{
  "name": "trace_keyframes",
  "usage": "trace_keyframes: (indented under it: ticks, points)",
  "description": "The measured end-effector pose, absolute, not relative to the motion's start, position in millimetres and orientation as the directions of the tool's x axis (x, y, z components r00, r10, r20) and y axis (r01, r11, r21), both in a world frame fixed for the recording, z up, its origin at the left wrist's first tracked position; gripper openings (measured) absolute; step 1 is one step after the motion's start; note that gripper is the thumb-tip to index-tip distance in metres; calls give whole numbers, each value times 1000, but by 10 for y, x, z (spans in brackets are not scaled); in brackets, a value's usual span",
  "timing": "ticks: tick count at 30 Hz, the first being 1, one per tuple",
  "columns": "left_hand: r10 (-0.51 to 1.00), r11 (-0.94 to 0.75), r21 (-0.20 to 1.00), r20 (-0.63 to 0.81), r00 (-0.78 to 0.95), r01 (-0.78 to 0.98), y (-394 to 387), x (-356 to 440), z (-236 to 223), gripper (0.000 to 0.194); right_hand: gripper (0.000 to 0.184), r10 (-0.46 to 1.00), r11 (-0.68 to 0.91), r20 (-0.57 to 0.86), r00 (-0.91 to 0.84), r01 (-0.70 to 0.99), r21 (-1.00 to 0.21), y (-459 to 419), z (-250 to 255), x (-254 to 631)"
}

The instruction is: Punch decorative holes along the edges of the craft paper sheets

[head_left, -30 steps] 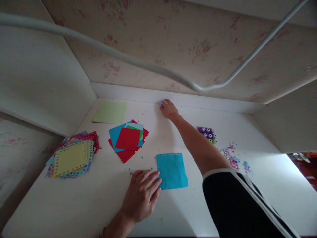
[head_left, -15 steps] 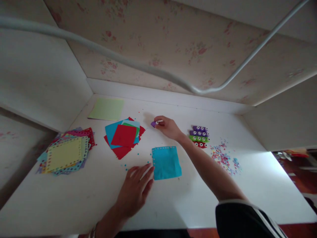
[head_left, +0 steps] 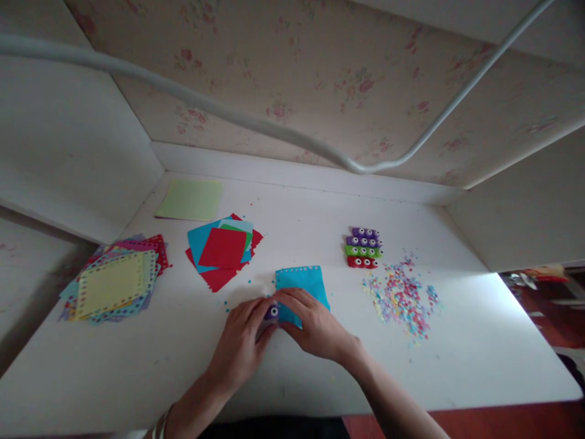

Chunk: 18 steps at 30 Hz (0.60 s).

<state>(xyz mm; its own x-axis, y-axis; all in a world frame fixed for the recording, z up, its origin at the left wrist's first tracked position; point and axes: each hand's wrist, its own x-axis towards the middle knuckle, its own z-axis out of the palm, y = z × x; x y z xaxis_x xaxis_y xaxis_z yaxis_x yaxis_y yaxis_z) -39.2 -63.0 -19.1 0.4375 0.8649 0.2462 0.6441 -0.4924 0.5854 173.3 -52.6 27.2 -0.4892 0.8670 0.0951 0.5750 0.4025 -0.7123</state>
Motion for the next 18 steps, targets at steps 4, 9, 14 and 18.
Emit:
trace_keyframes:
  ticks: [4,9,14,18]
  points:
    - [850,-514,568,239,469,643,-592,-407,-172,35,65,978,195,158,-134,853,-485,-576,63,2023]
    - [850,-519,544,252,462,659,-561,-389,-151,33,73,988,65,151,-11,933,-353,-661,-216,2245]
    - [852,-512,581,246,463,633,-521,-384,-136,26,48,981,114,190,-36,900,-421,-700,-289,2259]
    - [865,-489,617,252,434,617,-507,-391,-142,27,30,964,158,266,-11,828,-538,-733,-284,2220]
